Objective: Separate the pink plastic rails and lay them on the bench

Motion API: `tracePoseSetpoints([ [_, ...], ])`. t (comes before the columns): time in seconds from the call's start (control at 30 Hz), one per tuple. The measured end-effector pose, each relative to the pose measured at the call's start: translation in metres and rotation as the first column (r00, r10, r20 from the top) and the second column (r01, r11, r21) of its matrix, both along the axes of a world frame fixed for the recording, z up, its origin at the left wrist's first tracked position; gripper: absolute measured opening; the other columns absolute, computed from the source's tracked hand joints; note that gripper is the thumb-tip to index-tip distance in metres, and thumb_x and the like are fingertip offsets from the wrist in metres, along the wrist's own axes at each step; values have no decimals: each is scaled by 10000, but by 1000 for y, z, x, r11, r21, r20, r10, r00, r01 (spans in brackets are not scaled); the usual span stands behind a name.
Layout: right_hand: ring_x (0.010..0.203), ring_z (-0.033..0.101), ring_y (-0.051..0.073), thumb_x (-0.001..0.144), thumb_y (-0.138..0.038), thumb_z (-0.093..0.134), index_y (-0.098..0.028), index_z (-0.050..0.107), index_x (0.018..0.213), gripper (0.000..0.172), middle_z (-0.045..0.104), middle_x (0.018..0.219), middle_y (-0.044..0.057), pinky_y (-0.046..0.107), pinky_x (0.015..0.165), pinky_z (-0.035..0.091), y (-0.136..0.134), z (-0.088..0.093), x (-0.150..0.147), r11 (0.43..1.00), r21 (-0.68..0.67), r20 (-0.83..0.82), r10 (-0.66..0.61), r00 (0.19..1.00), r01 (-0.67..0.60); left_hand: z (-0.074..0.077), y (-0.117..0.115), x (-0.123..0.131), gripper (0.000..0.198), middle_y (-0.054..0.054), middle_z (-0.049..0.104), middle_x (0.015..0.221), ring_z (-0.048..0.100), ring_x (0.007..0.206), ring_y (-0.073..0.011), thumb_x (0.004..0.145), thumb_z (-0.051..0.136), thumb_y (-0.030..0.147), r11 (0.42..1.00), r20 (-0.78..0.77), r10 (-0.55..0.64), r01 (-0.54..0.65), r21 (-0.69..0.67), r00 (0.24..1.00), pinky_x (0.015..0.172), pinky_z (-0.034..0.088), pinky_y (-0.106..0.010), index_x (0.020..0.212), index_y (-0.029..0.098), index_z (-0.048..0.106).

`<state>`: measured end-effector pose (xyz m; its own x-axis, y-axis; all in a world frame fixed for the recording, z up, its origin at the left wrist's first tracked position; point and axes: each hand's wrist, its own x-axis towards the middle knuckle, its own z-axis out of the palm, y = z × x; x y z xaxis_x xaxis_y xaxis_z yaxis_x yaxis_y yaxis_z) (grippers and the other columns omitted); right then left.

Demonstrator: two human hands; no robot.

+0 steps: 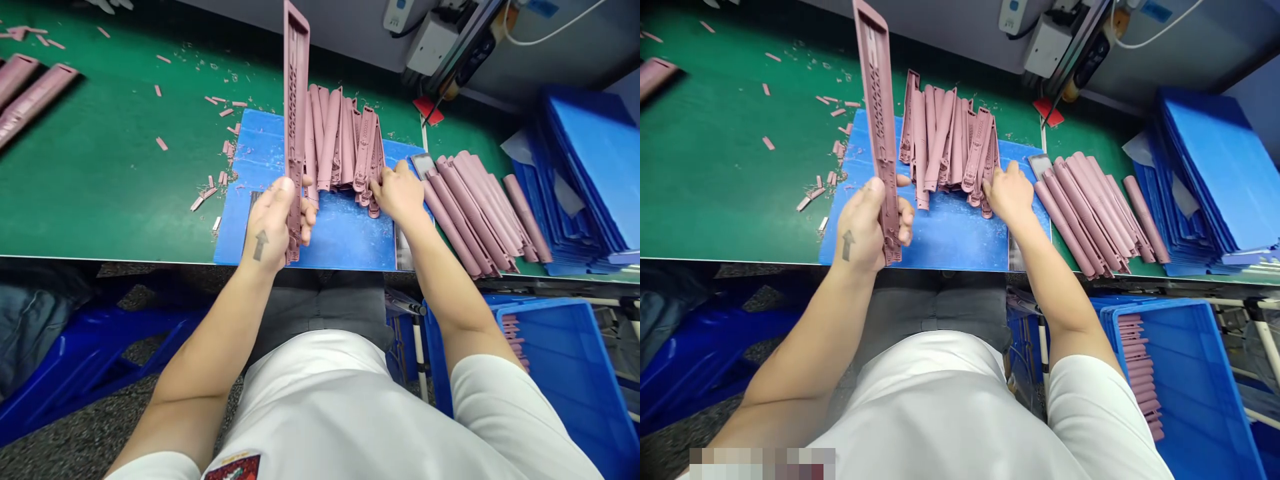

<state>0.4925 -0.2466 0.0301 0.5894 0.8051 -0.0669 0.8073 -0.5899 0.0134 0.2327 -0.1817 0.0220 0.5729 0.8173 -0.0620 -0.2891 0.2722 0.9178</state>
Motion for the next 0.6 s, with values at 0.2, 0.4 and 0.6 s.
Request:
tracePoseSetpoints([
  [0.2,1211,797,450,1155,-416,555,-189,737,1178,292,834,1183,243,648,1125,625,-21,7,18,981,177,-169,-49,984,80,-7,-14,1,532,-16,737,814,700,587,-176,1059,836,741,999,24,43,-42,-34,999,534,614,-283,1107,229,698],
  [0.4,646,673,215,1060,-695,680,-326,586,1286,442,708,887,0,325,536,543,-81,-9,-41,680,545,-789,218,574,491,-13,-29,21,519,-88,825,1049,841,875,-228,1126,736,736,992,30,81,-78,-97,996,821,713,-339,1070,230,635],
  [0.6,582,499,146,1064,-657,683,-316,560,1214,393,610,860,-40,295,488,473,-76,-43,-122,609,592,-801,516,303,527,-25,-55,42,515,-137,839,1288,843,1266,-323,1122,732,733,1000,121,-7,9,-16,993,1071,712,-444,1076,228,644],
])
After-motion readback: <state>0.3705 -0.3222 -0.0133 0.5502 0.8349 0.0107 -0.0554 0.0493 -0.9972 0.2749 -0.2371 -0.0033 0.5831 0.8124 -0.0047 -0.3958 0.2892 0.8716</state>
